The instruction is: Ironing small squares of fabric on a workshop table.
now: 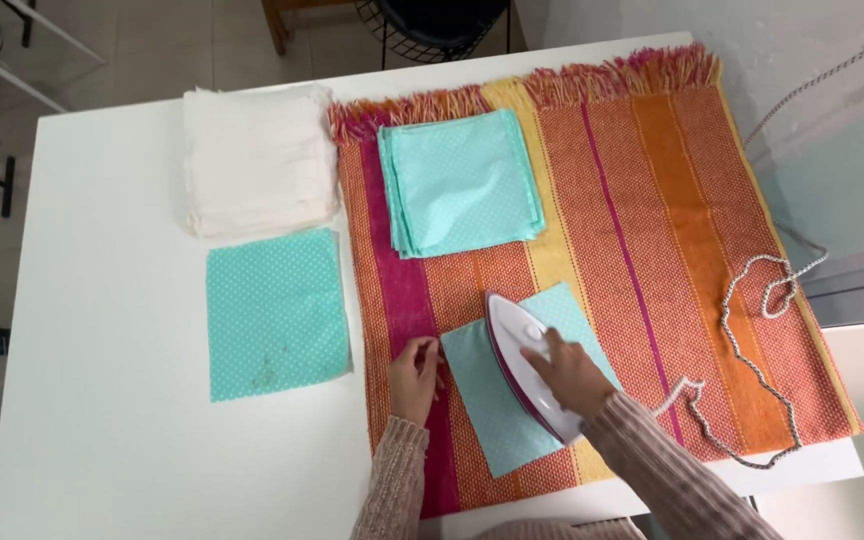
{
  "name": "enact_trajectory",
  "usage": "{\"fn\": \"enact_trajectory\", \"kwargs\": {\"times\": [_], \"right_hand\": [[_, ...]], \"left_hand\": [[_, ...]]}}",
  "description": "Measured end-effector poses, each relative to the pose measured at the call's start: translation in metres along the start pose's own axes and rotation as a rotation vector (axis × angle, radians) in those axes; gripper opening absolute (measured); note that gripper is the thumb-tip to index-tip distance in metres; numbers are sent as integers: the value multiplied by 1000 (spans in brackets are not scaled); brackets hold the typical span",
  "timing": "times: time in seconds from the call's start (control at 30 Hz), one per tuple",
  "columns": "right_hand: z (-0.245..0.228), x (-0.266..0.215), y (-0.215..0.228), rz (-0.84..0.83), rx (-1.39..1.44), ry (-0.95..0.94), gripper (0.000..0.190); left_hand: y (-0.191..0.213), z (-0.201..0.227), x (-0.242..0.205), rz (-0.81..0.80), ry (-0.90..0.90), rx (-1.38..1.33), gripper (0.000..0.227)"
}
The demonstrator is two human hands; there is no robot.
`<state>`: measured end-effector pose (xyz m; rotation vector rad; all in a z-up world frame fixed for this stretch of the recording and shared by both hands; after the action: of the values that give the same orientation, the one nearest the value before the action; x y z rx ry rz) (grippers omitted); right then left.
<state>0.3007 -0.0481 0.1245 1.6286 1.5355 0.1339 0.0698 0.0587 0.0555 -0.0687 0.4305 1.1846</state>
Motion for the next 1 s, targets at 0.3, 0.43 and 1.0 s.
{"fn": "enact_trajectory", "kwargs": {"times": [0.3, 0.43, 1.0], "right_hand": [[-33, 15, -25, -36, -4, 127, 46], [-49, 24, -31, -35, 18, 175, 46], [-56, 34, -54, 2, -53, 151, 40]], "left_hand": [[28, -12, -15, 239, -91, 197, 23], [25, -17, -19, 247, -106, 178, 28], [27, -28, -11, 211, -66, 117, 34]]}}
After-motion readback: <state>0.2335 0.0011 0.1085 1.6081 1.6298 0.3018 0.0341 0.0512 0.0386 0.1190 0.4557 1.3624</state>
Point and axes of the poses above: each hand's wrist, its own x-axis towards the middle knuckle, its own y-axis out of the back of the hand, z = x × y, the point moved 1 cm from there along x, towards the middle knuckle, and after that the axes turned 11 degrees about y, right-handed, at the moved point
